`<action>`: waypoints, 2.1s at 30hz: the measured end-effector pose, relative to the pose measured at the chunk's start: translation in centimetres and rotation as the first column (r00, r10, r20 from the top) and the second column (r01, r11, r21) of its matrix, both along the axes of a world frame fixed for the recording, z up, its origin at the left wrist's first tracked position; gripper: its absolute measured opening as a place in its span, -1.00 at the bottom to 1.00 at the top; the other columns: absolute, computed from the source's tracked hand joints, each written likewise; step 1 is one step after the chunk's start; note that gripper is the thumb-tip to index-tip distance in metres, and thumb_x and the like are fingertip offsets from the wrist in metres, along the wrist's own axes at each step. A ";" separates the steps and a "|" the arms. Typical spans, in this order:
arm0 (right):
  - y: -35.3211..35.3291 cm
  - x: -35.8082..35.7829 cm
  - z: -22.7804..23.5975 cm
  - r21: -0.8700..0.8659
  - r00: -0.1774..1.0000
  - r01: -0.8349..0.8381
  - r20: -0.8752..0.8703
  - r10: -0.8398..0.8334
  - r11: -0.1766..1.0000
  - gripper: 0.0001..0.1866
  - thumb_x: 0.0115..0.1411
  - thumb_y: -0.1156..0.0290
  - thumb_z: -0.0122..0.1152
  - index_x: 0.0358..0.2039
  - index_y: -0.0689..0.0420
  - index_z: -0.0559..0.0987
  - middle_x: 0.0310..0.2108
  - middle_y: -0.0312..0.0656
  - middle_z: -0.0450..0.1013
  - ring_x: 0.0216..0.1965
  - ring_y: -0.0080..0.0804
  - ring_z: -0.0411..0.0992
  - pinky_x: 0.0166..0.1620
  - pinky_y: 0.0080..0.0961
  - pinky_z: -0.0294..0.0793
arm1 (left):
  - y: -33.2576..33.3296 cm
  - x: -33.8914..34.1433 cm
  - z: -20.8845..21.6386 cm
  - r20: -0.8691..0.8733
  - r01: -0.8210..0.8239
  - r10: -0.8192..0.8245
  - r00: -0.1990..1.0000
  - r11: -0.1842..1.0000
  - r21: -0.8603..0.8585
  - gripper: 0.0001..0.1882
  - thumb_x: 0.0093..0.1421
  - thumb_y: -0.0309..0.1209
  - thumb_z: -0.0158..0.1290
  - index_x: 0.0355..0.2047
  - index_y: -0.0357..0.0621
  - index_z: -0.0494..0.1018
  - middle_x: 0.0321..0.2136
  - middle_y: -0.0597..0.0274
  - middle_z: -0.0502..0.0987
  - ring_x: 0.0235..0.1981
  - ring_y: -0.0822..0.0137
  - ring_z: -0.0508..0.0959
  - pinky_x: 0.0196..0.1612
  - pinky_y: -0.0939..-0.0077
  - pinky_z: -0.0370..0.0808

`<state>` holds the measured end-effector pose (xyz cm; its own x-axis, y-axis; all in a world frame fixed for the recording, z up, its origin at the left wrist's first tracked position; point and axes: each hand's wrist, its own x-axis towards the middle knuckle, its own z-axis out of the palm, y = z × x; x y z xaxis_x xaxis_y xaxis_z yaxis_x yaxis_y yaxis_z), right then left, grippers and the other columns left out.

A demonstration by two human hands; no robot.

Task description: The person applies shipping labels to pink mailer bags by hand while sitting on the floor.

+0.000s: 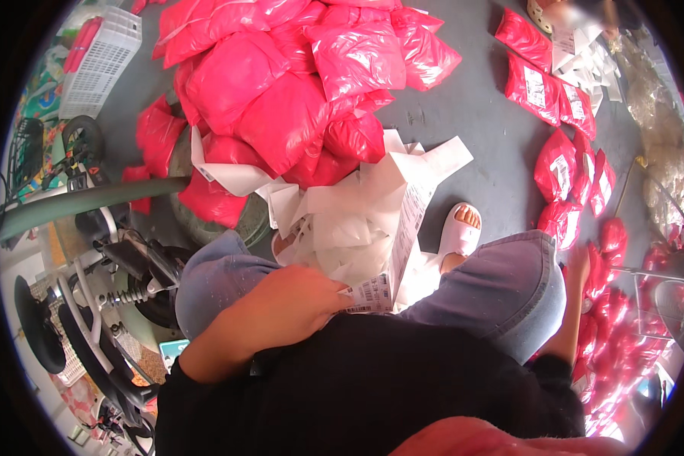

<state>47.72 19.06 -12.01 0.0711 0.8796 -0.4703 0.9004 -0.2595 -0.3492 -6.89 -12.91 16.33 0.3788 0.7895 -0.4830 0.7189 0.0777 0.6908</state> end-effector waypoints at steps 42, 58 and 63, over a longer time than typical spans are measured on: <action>-5.1 -24.2 8.2 -0.301 0.558 -0.169 -0.814 -0.160 0.938 -0.81 -0.03 0.45 0.24 -0.44 0.22 0.43 -0.57 -0.37 0.38 -0.53 -0.71 0.31 -0.47 -0.75 0.31 | 19.8 13.6 -19.5 0.407 -0.531 0.721 0.561 0.691 -0.491 -0.29 -0.01 -0.49 0.01 0.15 -0.18 -0.03 -0.39 0.17 0.46 -0.39 0.47 0.45 -0.31 0.62 0.37; -3.4 -16.9 0.5 -0.130 0.547 0.400 -0.760 -0.350 0.907 -0.84 -0.08 0.42 0.30 -0.46 0.20 0.57 -0.59 -0.33 0.45 -0.56 -0.70 0.32 -0.48 -0.76 0.29 | 26.0 16.7 -30.2 -0.018 -0.382 0.470 0.882 0.692 -0.612 -0.38 0.04 0.17 -0.12 -0.48 -0.25 0.47 -0.57 0.27 0.48 -0.60 0.50 0.43 -0.50 0.59 0.37; 0.9 -11.0 -7.2 0.086 0.658 0.529 -0.670 -0.344 0.844 -0.78 -0.16 0.27 0.34 -0.49 0.11 0.59 -0.51 -0.34 0.44 -0.46 -0.59 0.36 -0.36 -0.66 0.34 | 26.5 14.6 -32.7 -0.085 -0.445 0.629 0.773 0.442 -0.779 -0.19 -0.09 0.41 -0.30 -0.47 -0.18 0.45 -0.59 0.22 0.47 -0.61 0.37 0.42 -0.51 0.55 0.30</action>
<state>36.74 19.97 -19.24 0.2599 0.9115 -0.3188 0.2678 -0.3852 -0.8831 7.68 13.61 -16.33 0.1594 0.2780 -0.9473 0.2087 0.9283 0.3076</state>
